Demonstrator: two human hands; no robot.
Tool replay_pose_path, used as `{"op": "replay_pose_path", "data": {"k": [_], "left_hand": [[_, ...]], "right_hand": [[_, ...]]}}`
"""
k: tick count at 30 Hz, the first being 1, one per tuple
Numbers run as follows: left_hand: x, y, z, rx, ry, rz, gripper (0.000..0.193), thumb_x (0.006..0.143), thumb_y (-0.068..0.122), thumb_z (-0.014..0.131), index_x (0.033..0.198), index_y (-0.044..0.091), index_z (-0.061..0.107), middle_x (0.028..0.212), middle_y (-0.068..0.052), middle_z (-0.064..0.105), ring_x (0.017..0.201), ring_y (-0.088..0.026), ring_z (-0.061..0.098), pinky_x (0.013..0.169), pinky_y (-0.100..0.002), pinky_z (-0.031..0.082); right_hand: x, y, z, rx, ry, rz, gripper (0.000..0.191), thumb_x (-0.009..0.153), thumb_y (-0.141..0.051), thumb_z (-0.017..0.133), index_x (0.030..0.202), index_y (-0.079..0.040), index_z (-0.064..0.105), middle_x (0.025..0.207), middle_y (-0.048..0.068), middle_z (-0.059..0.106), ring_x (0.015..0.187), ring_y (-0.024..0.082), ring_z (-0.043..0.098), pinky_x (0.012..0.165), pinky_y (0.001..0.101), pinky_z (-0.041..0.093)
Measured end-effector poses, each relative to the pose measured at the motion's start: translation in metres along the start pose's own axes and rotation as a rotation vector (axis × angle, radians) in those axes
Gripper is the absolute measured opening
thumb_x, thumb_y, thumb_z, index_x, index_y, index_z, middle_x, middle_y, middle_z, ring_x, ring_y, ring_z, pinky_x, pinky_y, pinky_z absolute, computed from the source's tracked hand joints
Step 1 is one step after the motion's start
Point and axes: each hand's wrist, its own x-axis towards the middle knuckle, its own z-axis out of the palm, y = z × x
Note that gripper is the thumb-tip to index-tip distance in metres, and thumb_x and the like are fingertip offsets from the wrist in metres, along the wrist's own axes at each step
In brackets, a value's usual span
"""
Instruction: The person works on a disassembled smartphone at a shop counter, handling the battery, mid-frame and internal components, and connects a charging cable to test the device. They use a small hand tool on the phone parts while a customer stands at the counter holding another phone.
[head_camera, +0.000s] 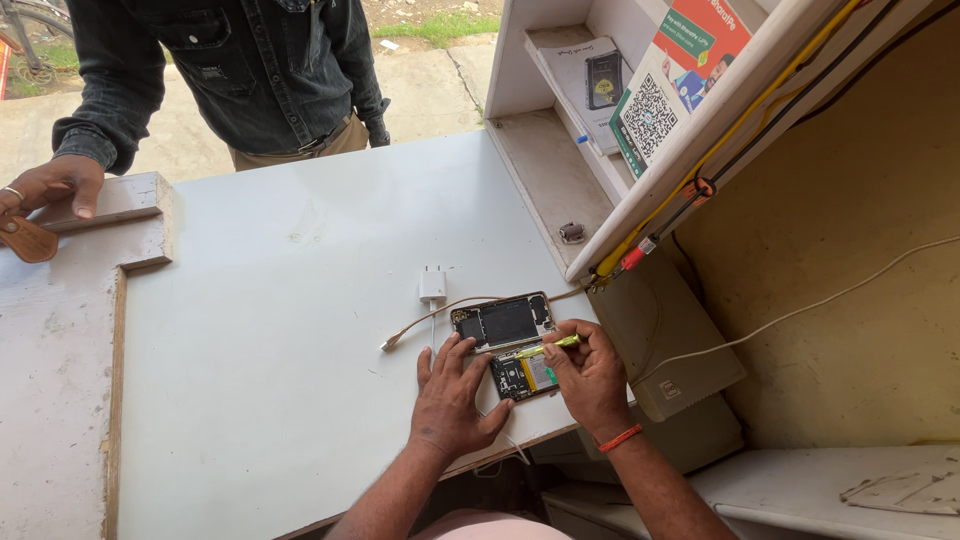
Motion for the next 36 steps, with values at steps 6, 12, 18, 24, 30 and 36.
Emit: {"op": "replay_pose_path", "data": {"k": [6,12,18,24,30,36], "left_hand": [[-0.002,-0.002,0.003,-0.025,0.140,-0.001,0.065,0.076,0.045,0.079,0.125,0.006,0.063,0.143,-0.018,0.045,0.147,-0.036,0.029,0.121,-0.061,0.008],[-0.004,-0.004,0.009,-0.002,0.219,-0.063,0.059,0.076,0.039,0.077,0.120,0.002,0.066,0.141,-0.019,0.047,0.146,-0.038,0.031,0.119,-0.063,0.010],[-0.003,-0.009,0.014,0.012,0.318,-0.136,0.042,0.078,0.019,0.068,0.118,0.007,0.070,0.141,-0.017,0.051,0.147,-0.037,0.033,0.119,-0.062,0.013],[-0.009,-0.012,0.009,-0.029,0.355,-0.165,0.039,0.082,0.004,0.062,0.118,0.012,0.072,0.140,-0.013,0.054,0.147,-0.034,0.037,0.120,-0.062,0.018],[-0.027,-0.008,0.005,-0.077,0.345,-0.053,0.036,0.085,0.010,0.067,0.120,0.013,0.071,0.142,-0.012,0.054,0.147,-0.034,0.038,0.121,-0.060,0.020],[-0.023,-0.008,0.003,-0.165,0.315,-0.109,0.042,0.084,0.020,0.074,0.124,0.012,0.069,0.143,-0.013,0.054,0.148,-0.036,0.037,0.121,-0.059,0.019]], "right_hand": [[-0.016,0.011,0.022,0.034,0.014,0.030,0.016,0.093,-0.005,0.072,0.105,-0.003,0.062,0.105,0.007,0.076,0.089,0.008,0.071,0.077,0.0235,0.060],[-0.031,0.002,0.031,-0.315,0.024,0.090,0.017,0.089,-0.016,0.080,0.097,-0.007,0.068,0.091,0.004,0.078,0.075,0.011,0.069,0.065,0.0274,0.059],[-0.043,-0.015,0.031,-0.555,-0.075,-0.069,0.015,0.084,-0.018,0.081,0.090,-0.008,0.073,0.081,0.006,0.076,0.069,0.020,0.074,0.061,0.0343,0.058],[-0.049,-0.019,0.051,-0.700,-0.182,-0.244,0.010,0.080,-0.012,0.081,0.082,-0.009,0.072,0.081,0.007,0.073,0.079,0.028,0.071,0.071,0.0414,0.056],[-0.048,-0.026,0.074,-0.730,-0.178,-0.387,0.012,0.077,-0.007,0.078,0.086,-0.008,0.072,0.090,0.007,0.072,0.086,0.028,0.068,0.078,0.0415,0.055],[-0.051,-0.020,0.039,-0.668,-0.026,-0.258,0.020,0.080,-0.007,0.076,0.099,-0.010,0.079,0.096,0.009,0.070,0.094,0.028,0.068,0.084,0.0391,0.055]]}}
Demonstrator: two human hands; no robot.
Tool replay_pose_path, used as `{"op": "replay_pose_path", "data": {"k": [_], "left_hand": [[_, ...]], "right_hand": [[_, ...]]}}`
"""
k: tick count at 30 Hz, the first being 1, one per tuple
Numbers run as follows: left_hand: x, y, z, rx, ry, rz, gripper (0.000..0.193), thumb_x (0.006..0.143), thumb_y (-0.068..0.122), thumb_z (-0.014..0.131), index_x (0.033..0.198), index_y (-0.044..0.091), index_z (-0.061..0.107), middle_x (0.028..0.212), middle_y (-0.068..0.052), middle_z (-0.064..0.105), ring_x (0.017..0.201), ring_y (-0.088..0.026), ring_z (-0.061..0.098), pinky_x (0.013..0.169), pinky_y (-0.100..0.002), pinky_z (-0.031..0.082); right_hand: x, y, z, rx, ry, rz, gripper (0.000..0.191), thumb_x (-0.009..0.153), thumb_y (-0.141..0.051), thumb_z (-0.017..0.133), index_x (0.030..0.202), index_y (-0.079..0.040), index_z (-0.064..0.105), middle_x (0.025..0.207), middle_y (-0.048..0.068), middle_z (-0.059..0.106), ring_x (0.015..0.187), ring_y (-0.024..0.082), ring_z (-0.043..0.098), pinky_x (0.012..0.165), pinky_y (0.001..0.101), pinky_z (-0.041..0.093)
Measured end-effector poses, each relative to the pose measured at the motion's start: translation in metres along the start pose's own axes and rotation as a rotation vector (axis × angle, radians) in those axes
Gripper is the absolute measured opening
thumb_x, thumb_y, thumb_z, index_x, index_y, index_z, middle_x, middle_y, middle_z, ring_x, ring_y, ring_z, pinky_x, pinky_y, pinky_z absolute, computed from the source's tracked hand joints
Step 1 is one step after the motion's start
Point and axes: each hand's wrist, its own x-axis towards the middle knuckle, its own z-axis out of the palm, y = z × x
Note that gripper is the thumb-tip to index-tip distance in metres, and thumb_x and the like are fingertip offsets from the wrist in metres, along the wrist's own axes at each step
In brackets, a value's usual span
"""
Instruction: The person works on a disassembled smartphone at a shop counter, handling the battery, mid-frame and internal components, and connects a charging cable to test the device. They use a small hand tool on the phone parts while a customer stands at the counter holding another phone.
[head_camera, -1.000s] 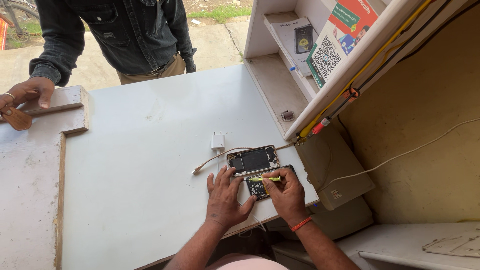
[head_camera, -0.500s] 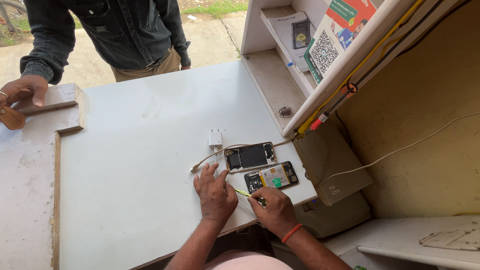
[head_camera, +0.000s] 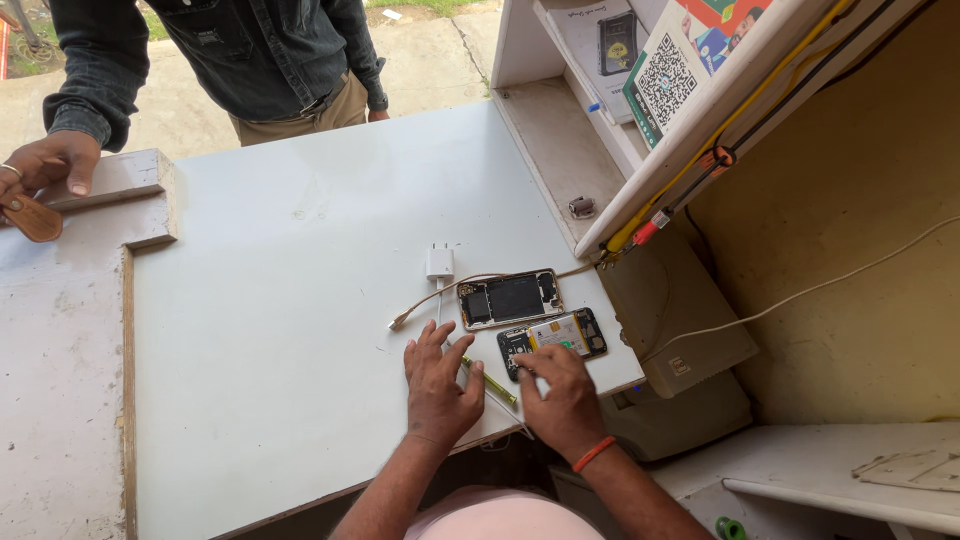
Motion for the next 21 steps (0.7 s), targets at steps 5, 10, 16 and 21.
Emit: {"op": "replay_pose_path", "data": {"k": [5,10,16,21], "left_hand": [[0.007,0.015,-0.002,0.013,-0.143,0.111,0.069,0.077,0.043,0.082,0.134,0.009,0.060,0.147,-0.018,0.046,0.149,-0.039,0.030,0.120,-0.062,0.012],[0.014,0.022,0.002,0.120,-0.292,0.058,0.086,0.076,0.056,0.080,0.142,0.008,0.052,0.151,-0.022,0.036,0.151,-0.040,0.018,0.119,-0.063,0.005],[0.013,0.020,0.006,0.159,-0.310,0.025,0.076,0.079,0.051,0.076,0.140,0.011,0.056,0.152,-0.022,0.035,0.152,-0.040,0.017,0.121,-0.061,0.004],[0.013,0.020,0.008,0.159,-0.326,-0.007,0.074,0.077,0.048,0.076,0.139,0.012,0.056,0.153,-0.019,0.034,0.152,-0.038,0.016,0.122,-0.059,0.003]], "right_hand": [[-0.002,0.034,-0.014,0.019,-0.084,0.259,0.021,0.084,-0.009,0.071,0.103,-0.010,0.080,0.104,0.010,0.070,0.093,0.025,0.070,0.077,0.0355,0.060],[-0.006,0.037,-0.006,0.082,-0.220,0.432,0.025,0.087,-0.012,0.069,0.110,-0.010,0.079,0.104,0.008,0.070,0.083,0.019,0.072,0.074,0.0321,0.059],[-0.008,0.043,0.006,0.116,-0.190,0.515,0.025,0.086,-0.013,0.070,0.109,-0.010,0.079,0.106,0.007,0.072,0.077,0.018,0.071,0.074,0.0308,0.059],[-0.005,0.053,0.012,0.367,-0.148,0.566,0.026,0.085,-0.011,0.072,0.108,-0.003,0.079,0.096,0.004,0.078,0.080,0.010,0.072,0.075,0.0267,0.058]]}}
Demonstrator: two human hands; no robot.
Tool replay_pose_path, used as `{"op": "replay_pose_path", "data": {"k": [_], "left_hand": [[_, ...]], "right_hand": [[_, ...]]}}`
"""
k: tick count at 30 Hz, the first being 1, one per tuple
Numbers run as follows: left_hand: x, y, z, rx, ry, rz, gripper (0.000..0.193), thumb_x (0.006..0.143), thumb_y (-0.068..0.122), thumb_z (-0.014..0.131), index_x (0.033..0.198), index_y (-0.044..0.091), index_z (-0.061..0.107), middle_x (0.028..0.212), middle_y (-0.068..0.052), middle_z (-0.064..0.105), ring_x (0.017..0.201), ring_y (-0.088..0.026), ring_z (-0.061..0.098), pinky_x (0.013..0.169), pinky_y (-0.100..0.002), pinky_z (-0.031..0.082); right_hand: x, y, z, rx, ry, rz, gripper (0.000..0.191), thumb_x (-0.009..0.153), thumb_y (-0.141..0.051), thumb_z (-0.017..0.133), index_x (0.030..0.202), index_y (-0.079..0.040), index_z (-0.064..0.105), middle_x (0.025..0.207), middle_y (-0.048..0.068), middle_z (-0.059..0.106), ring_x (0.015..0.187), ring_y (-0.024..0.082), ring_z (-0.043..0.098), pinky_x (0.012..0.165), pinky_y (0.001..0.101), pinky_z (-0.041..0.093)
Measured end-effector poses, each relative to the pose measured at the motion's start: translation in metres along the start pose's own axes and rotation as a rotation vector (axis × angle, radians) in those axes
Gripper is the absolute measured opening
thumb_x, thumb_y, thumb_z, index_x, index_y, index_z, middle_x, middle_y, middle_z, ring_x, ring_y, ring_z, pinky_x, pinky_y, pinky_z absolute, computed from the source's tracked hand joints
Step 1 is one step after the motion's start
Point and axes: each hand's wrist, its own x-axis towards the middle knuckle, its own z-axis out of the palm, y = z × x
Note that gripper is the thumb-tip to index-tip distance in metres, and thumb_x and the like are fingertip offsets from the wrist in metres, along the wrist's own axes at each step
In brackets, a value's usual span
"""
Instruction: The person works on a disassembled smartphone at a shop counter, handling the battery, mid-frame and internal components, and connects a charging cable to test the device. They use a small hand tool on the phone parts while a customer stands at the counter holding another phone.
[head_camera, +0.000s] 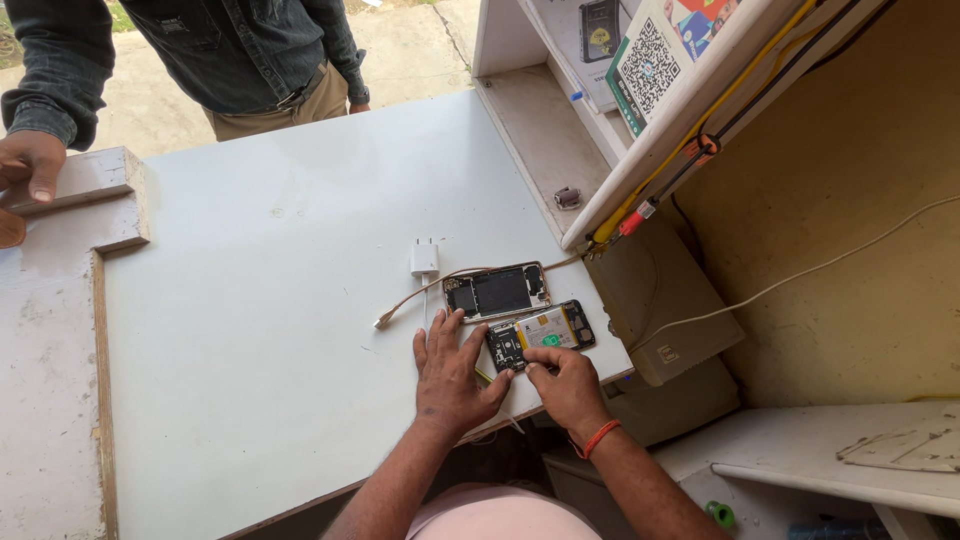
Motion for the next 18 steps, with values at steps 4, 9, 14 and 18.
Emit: {"op": "replay_pose_path", "data": {"k": [4,9,14,18], "left_hand": [[0.002,0.000,0.000,-0.003,-0.030,-0.031,0.073,0.077,0.047,0.077,0.139,0.015,0.057,0.154,-0.017,0.032,0.153,-0.035,0.015,0.123,-0.058,0.002],[0.002,0.001,0.000,0.014,-0.059,-0.039,0.072,0.078,0.048,0.077,0.140,0.016,0.056,0.154,-0.017,0.031,0.153,-0.034,0.013,0.123,-0.057,0.001],[0.004,0.001,-0.002,0.016,-0.069,-0.036,0.073,0.079,0.050,0.076,0.141,0.016,0.055,0.154,-0.018,0.030,0.153,-0.034,0.012,0.123,-0.057,0.001],[0.005,0.000,-0.002,0.018,-0.070,-0.028,0.073,0.079,0.051,0.076,0.140,0.016,0.056,0.155,-0.017,0.029,0.153,-0.034,0.012,0.122,-0.057,0.001]], "right_hand": [[0.001,-0.009,-0.001,0.172,-0.045,0.304,0.026,0.088,-0.013,0.072,0.110,-0.002,0.078,0.081,0.002,0.070,0.064,0.008,0.057,0.054,0.0271,0.047],[-0.002,-0.029,-0.002,0.166,-0.028,0.348,0.021,0.088,-0.016,0.075,0.101,0.000,0.077,0.076,0.002,0.067,0.058,0.007,0.055,0.048,0.0248,0.047],[-0.002,-0.040,-0.002,0.150,-0.025,0.340,0.019,0.087,-0.016,0.078,0.099,-0.002,0.074,0.076,0.001,0.067,0.058,0.007,0.055,0.047,0.0247,0.048],[0.000,-0.040,-0.001,0.113,-0.029,0.315,0.019,0.087,-0.015,0.078,0.100,-0.002,0.072,0.077,0.002,0.068,0.059,0.007,0.057,0.048,0.0244,0.049]]}}
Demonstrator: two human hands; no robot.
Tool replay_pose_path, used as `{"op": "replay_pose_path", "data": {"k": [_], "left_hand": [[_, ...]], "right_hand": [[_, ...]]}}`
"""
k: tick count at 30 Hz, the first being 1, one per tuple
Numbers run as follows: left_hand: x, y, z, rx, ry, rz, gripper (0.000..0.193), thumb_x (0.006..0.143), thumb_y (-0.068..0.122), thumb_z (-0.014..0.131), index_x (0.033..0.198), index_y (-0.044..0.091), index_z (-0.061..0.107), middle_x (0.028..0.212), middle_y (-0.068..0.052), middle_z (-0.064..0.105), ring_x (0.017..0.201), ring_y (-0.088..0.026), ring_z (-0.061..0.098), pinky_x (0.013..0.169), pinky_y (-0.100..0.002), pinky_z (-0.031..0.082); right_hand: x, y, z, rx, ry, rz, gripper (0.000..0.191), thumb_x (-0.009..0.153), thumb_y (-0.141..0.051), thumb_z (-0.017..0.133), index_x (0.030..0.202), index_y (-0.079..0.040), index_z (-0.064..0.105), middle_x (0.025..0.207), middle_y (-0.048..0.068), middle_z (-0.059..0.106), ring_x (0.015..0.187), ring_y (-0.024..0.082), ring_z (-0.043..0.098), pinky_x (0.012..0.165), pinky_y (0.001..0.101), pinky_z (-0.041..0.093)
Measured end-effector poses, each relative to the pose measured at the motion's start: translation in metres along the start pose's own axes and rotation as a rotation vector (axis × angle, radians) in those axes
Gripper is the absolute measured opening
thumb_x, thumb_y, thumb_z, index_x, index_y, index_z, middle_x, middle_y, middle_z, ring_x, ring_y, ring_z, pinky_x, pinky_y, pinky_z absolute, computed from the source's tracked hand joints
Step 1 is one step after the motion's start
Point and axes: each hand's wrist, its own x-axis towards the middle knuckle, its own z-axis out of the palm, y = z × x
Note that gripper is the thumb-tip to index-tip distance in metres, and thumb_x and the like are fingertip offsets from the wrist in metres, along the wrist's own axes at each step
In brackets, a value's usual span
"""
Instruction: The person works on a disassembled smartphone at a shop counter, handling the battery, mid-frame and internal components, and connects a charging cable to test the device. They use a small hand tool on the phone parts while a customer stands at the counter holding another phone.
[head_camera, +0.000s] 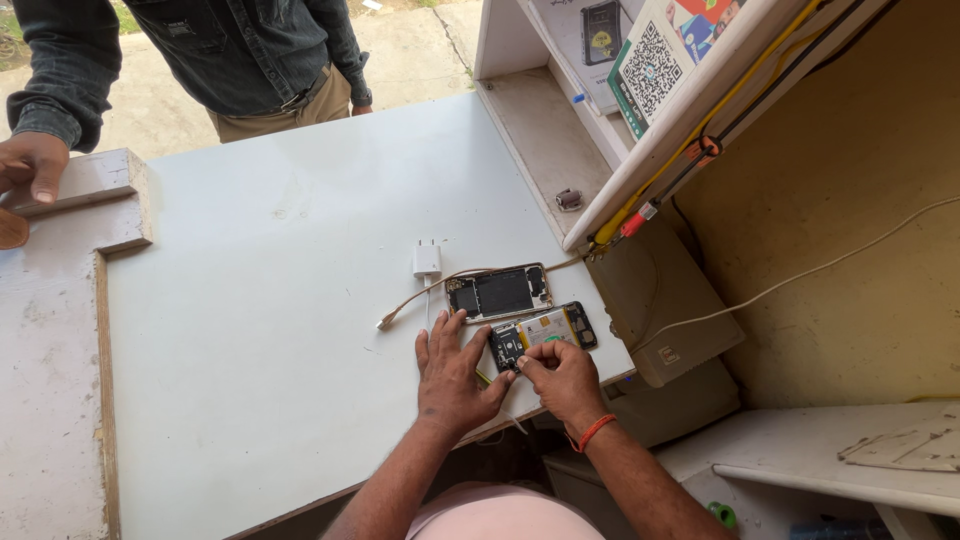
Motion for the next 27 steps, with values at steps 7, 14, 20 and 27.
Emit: {"op": "replay_pose_path", "data": {"k": [7,14,20,27], "left_hand": [[-0.002,-0.004,0.002,-0.018,0.029,0.029,0.075,0.079,0.050,0.077,0.141,0.014,0.055,0.155,-0.017,0.031,0.153,-0.035,0.014,0.122,-0.057,0.004],[-0.003,-0.010,0.005,-0.052,0.073,0.069,0.081,0.075,0.046,0.081,0.141,0.007,0.054,0.152,-0.018,0.035,0.152,-0.036,0.019,0.123,-0.058,0.006],[-0.007,-0.016,0.009,-0.125,0.167,0.110,0.079,0.073,0.033,0.080,0.143,0.006,0.054,0.151,-0.019,0.039,0.151,-0.038,0.024,0.123,-0.058,0.011],[-0.005,-0.019,0.009,-0.137,0.174,0.112,0.078,0.072,0.025,0.076,0.143,0.005,0.052,0.151,-0.020,0.039,0.151,-0.040,0.023,0.124,-0.058,0.011]], "right_hand": [[0.008,0.008,-0.001,0.037,-0.016,-0.041,0.017,0.086,-0.008,0.078,0.101,-0.001,0.071,0.077,0.002,0.071,0.059,0.007,0.060,0.049,0.0234,0.049],[0.016,0.017,-0.004,0.087,-0.038,-0.049,0.019,0.087,-0.008,0.077,0.105,-0.001,0.076,0.076,0.001,0.070,0.059,0.006,0.057,0.049,0.0227,0.048],[0.018,0.020,-0.006,0.138,-0.045,-0.030,0.018,0.087,-0.008,0.078,0.104,-0.002,0.076,0.076,0.000,0.070,0.059,0.006,0.056,0.051,0.0222,0.047],[0.012,0.010,-0.007,0.160,-0.049,0.024,0.018,0.089,-0.010,0.076,0.105,-0.002,0.074,0.077,0.000,0.070,0.060,0.006,0.057,0.051,0.0228,0.049]]}}
